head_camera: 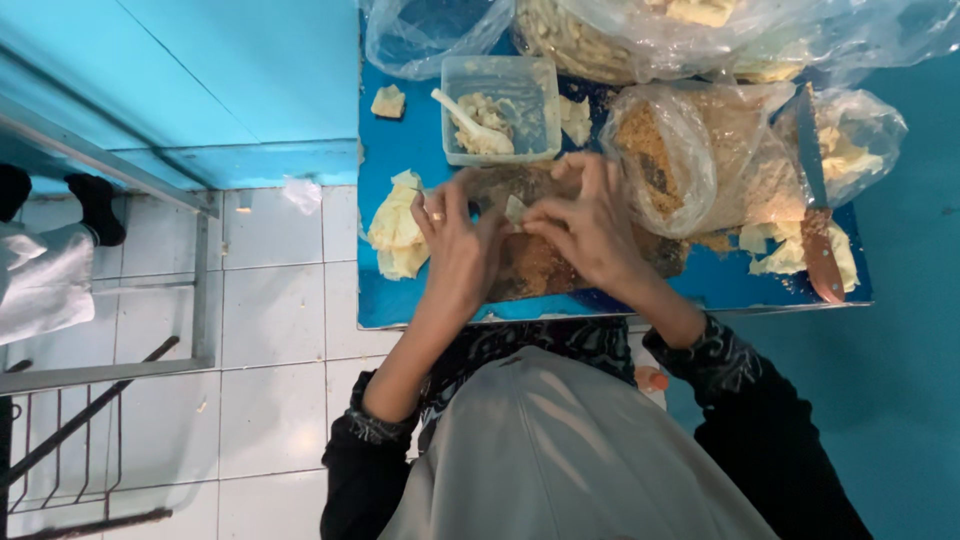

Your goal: The person sits at a small blue table and folds thin square pieces of dough one at a time on a wooden cutting board, pressing each folded piece and setting it aside while reaching for the next piece from a pile.

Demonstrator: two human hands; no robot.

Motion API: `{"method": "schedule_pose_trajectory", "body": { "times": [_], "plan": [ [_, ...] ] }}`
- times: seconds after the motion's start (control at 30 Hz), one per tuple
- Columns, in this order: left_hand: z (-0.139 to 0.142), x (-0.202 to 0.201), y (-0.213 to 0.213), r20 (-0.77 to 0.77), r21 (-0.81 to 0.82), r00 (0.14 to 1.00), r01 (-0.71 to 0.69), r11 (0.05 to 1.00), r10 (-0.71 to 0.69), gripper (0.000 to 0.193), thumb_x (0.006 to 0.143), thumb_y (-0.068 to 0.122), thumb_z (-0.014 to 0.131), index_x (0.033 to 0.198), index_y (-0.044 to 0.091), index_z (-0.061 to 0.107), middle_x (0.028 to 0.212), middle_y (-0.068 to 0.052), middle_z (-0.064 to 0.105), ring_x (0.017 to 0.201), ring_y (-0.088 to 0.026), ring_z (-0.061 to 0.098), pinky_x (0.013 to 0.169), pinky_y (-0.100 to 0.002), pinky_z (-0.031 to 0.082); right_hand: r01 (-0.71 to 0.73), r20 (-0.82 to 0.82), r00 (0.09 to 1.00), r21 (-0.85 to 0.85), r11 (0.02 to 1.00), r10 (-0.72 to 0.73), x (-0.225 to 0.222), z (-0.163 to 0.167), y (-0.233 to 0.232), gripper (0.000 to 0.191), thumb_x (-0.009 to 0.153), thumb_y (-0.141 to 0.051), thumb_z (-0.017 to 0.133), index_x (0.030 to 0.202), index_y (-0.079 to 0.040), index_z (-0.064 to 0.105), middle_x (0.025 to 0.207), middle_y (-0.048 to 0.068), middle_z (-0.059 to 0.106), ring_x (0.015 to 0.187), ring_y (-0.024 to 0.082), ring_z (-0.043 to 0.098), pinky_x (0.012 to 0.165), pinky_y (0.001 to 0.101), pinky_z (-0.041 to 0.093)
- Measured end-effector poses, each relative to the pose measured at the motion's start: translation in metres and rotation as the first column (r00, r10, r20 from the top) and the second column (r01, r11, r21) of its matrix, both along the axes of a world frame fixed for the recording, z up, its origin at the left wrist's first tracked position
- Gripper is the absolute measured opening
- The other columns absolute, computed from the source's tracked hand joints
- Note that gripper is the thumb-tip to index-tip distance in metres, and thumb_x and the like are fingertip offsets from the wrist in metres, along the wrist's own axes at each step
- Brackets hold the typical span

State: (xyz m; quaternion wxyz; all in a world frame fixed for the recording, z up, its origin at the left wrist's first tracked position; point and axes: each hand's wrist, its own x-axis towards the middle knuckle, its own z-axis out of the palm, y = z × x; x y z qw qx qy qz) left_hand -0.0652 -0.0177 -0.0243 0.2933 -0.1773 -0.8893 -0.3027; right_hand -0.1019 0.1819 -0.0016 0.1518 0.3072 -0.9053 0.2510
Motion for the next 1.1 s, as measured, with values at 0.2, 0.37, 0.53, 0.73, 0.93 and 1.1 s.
{"method": "schedule_pose_trajectory", "body": {
  "times": [0.2, 0.37, 0.53, 0.73, 0.93, 1.1],
  "plan": [
    [-0.011, -0.005, 0.005, -0.01, -0.313, 0.999, -0.049, 0.948, 0.048, 0.013, 0.086, 0.008, 0.068, 0.097, 0.002, 0.066, 0.15, -0.021, 0.044, 0.136, -0.037, 0.042, 0.119, -0.071, 0.019, 0.065, -0.121, 0.991, 0.131, 0.989, -0.049, -0.001, 0.0, 0.0, 0.012, 0.087, -0.025, 0.082, 0.096, -0.018, 0.077, 0.125, 0.012, 0.048, 0.118, 0.036, 0.042, 0.097, 0.0539, 0.033],
    [-0.014, -0.011, 0.008, -0.03, -0.243, 0.998, -0.065, 0.968, 0.06, 0.024, 0.085, 0.008, 0.067, 0.108, 0.001, 0.069, 0.146, -0.023, 0.043, 0.136, -0.04, 0.041, 0.116, -0.072, 0.018, -0.018, 0.146, 0.989, -0.135, 0.991, 0.037, -0.005, -0.006, 0.0, 0.022, 0.09, -0.018, 0.078, 0.11, -0.014, 0.07, 0.126, 0.017, 0.039, 0.121, 0.037, 0.04, 0.1, 0.0488, 0.037],
    [-0.011, -0.012, 0.008, 0.061, -0.004, 0.997, -0.053, 0.999, 0.053, 0.017, 0.088, 0.009, 0.069, 0.104, 0.002, 0.068, 0.146, -0.023, 0.042, 0.132, -0.042, 0.039, 0.116, -0.072, 0.021, 0.049, -0.013, 0.999, 0.001, 0.999, -0.049, -0.004, -0.01, -0.003, 0.016, 0.087, -0.02, 0.083, 0.1, -0.017, 0.077, 0.125, 0.013, 0.045, 0.12, 0.036, 0.043, 0.098, 0.0509, 0.035],
    [-0.011, -0.006, 0.012, 0.023, -0.056, 0.998, -0.065, 0.996, 0.067, 0.02, 0.09, 0.008, 0.068, 0.11, 0.003, 0.07, 0.151, -0.021, 0.04, 0.137, -0.041, 0.039, 0.115, -0.073, 0.017, 0.021, 0.052, 0.999, -0.077, 0.997, -0.017, -0.011, -0.006, -0.001, 0.016, 0.089, -0.023, 0.082, 0.102, -0.017, 0.075, 0.124, 0.015, 0.043, 0.117, 0.034, 0.044, 0.101, 0.0518, 0.036],
    [-0.006, -0.007, 0.009, 0.063, -0.068, 0.995, -0.078, 0.995, 0.082, 0.028, 0.088, 0.005, 0.065, 0.116, 0.006, 0.071, 0.152, -0.02, 0.041, 0.138, -0.04, 0.041, 0.118, -0.072, 0.019, 0.046, -0.044, 0.998, 0.043, 0.998, -0.045, -0.008, -0.002, -0.01, 0.014, 0.091, -0.02, 0.077, 0.102, -0.015, 0.069, 0.118, 0.014, 0.043, 0.117, 0.037, 0.042, 0.097, 0.0544, 0.032],
    [0.007, 0.02, -0.011, 0.01, 0.142, 0.982, -0.188, 0.972, 0.189, 0.028, 0.097, 0.001, 0.071, 0.124, 0.01, 0.071, 0.156, -0.017, 0.04, 0.131, -0.038, 0.043, 0.116, -0.058, 0.032, 0.075, -0.11, 0.992, 0.164, 0.984, -0.057, -0.021, -0.007, -0.023, 0.015, 0.094, -0.022, 0.07, 0.103, -0.011, 0.066, 0.12, 0.014, 0.044, 0.116, 0.035, 0.042, 0.093, 0.0534, 0.031]
  ]
}}
